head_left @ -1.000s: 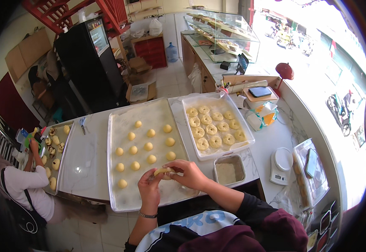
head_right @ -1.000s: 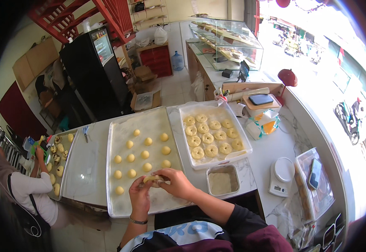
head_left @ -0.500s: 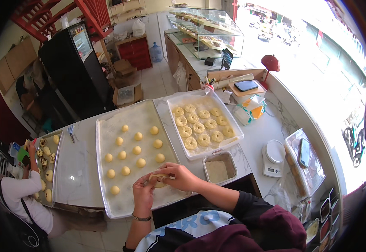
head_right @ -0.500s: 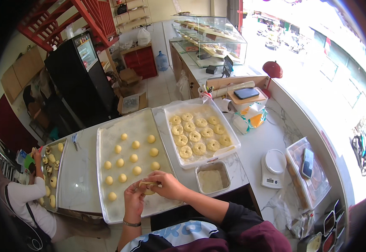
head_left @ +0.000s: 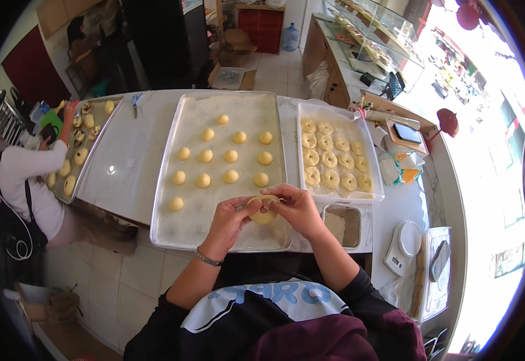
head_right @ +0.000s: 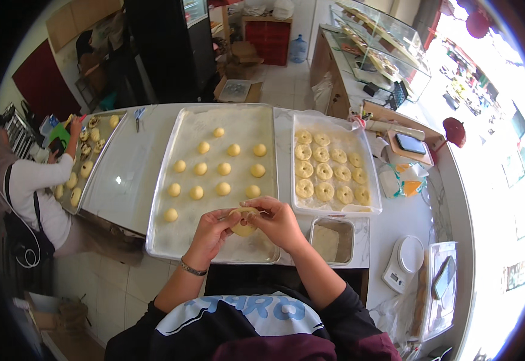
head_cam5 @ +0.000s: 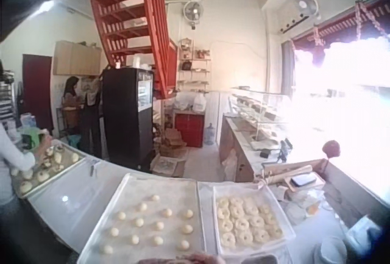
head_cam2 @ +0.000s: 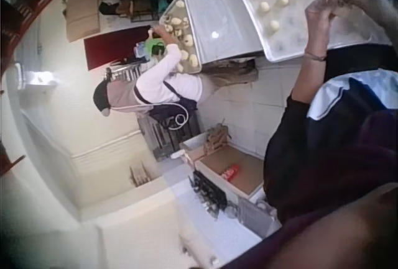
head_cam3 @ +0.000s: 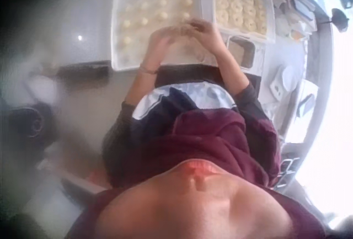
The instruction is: The person takes balls of dough from a tray, shapes them into rings by hand, and places them into a container of white powder.
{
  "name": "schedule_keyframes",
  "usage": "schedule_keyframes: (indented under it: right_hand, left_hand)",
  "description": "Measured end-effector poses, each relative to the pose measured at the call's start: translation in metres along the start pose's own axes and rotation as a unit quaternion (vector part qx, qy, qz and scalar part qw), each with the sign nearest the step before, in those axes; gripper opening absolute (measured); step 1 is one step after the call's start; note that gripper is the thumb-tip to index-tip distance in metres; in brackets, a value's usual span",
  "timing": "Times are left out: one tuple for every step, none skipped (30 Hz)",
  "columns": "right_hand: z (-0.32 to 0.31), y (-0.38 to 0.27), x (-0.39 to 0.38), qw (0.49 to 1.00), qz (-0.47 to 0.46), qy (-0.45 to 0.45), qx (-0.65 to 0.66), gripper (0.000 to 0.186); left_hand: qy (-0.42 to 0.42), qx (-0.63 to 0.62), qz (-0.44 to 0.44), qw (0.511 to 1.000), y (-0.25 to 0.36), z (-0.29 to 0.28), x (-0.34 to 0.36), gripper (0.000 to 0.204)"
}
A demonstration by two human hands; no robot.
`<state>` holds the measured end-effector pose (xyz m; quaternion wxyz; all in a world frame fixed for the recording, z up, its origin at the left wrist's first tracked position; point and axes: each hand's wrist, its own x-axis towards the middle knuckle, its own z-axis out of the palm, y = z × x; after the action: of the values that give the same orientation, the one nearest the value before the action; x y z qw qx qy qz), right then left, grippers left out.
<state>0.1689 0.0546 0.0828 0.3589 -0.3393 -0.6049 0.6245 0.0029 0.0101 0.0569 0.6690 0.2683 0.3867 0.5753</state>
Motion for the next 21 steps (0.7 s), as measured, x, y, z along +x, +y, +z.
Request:
schedule_keyframes:
  right_hand:
    - [0.004, -0.0019, 0.0, 1.0, -0.013, -0.011, -0.01, 0.024]
    - [0.0048, -0.0006, -0.0001, 1.0, 0.001, -0.008, -0.003, 0.024]
    - [0.0024, -0.0015, -0.0005, 1.0, 0.011, 0.001, 0.002, 0.023]
    - [0.0007, -0.002, -0.0005, 1.0, 0.022, 0.011, 0.008, 0.023]
    - [-0.0005, -0.0006, 0.0013, 1.0, 0.021, 0.013, 0.01, 0.023]
    - [-0.0022, 0.0018, 0.0047, 1.0, 0.019, 0.015, 0.012, 0.024]
    - [-0.0028, 0.0028, 0.0064, 1.0, 0.017, 0.019, 0.013, 0.024]
    - [-0.0002, 0.0013, 0.0051, 1.0, 0.02, 0.005, 0.003, 0.024]
    - [0.0044, -0.0022, 0.0035, 1.0, 0.023, -0.009, -0.008, 0.024]
    - [0.007, -0.0041, 0.0025, 0.999, 0.026, -0.023, -0.018, 0.024]
    - [0.0051, -0.0034, 0.0022, 0.999, 0.028, -0.016, -0.011, 0.024]
    - [0.0007, -0.0015, 0.0015, 1.0, 0.029, -0.007, -0.004, 0.024]
    - [-0.0022, 0.0004, 0.0012, 1.0, 0.031, 0.002, 0.003, 0.024]
    - [-0.003, 0.002, 0.0024, 0.999, 0.029, 0.014, 0.01, 0.024]
    - [-0.0028, 0.0034, 0.0045, 0.999, 0.027, 0.026, 0.017, 0.024]
    - [-0.002, 0.0041, 0.0056, 0.999, 0.024, 0.037, 0.025, 0.024]
    - [0.0003, 0.0029, 0.0038, 0.999, 0.029, 0.021, 0.022, 0.024]
    - [0.0037, 0.0, 0.0006, 0.999, 0.034, 0.004, 0.02, 0.024]
    - [0.0054, -0.0018, -0.0013, 0.999, 0.038, -0.013, 0.017, 0.024]
    - [0.0029, 0.0002, -0.0012, 0.999, 0.038, -0.007, 0.015, 0.024]
    - [-0.0026, 0.0049, -0.0011, 0.999, 0.039, 0.002, 0.013, 0.024]
  left_hand:
    - [0.006, -0.001, 0.004, 1.0, -0.0037, -0.0043, 0.0003, 0.022]
    - [0.023, 0.011, 0.02, 0.999, -0.0032, -0.0078, -0.0011, 0.022]
    - [0.033, 0.027, 0.036, 0.998, 0.0005, -0.009, -0.0002, 0.022]
    - [0.042, 0.044, 0.051, 0.997, 0.0026, -0.0098, -0.0003, 0.022]
    - [0.042, 0.028, 0.044, 0.998, 0.0027, -0.0083, -0.0013, 0.022]
    - [0.04, 0.012, 0.037, 0.998, 0.0026, -0.005, -0.0014, 0.022]
    - [0.038, -0.003, 0.03, 0.999, 0.0024, -0.0033, -0.0017, 0.023]
    - [0.036, 0.0, 0.021, 0.999, 0.0012, -0.0044, -0.0017, 0.023]
    - [0.034, 0.003, 0.013, 0.999, -0.0005, -0.0061, -0.001, 0.023]
    - [0.032, 0.007, 0.004, 0.999, -0.0011, -0.0073, -0.0008, 0.023]
    - [0.041, 0.017, 0.015, 0.999, 0.0, -0.0084, -0.0014, 0.022]
    - [0.047, 0.026, 0.024, 0.998, 0.0008, -0.0094, -0.0015, 0.02]
    - [0.054, 0.035, 0.034, 0.997, 0.0014, -0.0095, -0.0015, 0.019]
    - [0.05, 0.026, 0.02, 0.998, 0.0012, -0.0074, -0.0011, 0.019]
    - [0.046, 0.017, 0.007, 0.999, 0.0012, -0.0046, -0.0012, 0.019]
    - [0.043, 0.008, -0.006, 0.999, 0.001, -0.0031, -0.0012, 0.019]
    - [0.041, 0.025, -0.005, 0.999, -0.0011, -0.005, -0.0005, 0.018]
    - [0.04, 0.041, -0.002, 0.998, -0.0033, -0.0072, 0.0003, 0.018]
    - [0.039, 0.058, 0.0, 0.998, -0.0041, -0.0084, 0.0004, 0.018]
    - [0.047, 0.06, 0.005, 0.997, -0.0036, -0.009, -0.0001, 0.018]
    - [0.052, 0.061, 0.007, 0.997, -0.0011, -0.0067, -0.0005, 0.018]
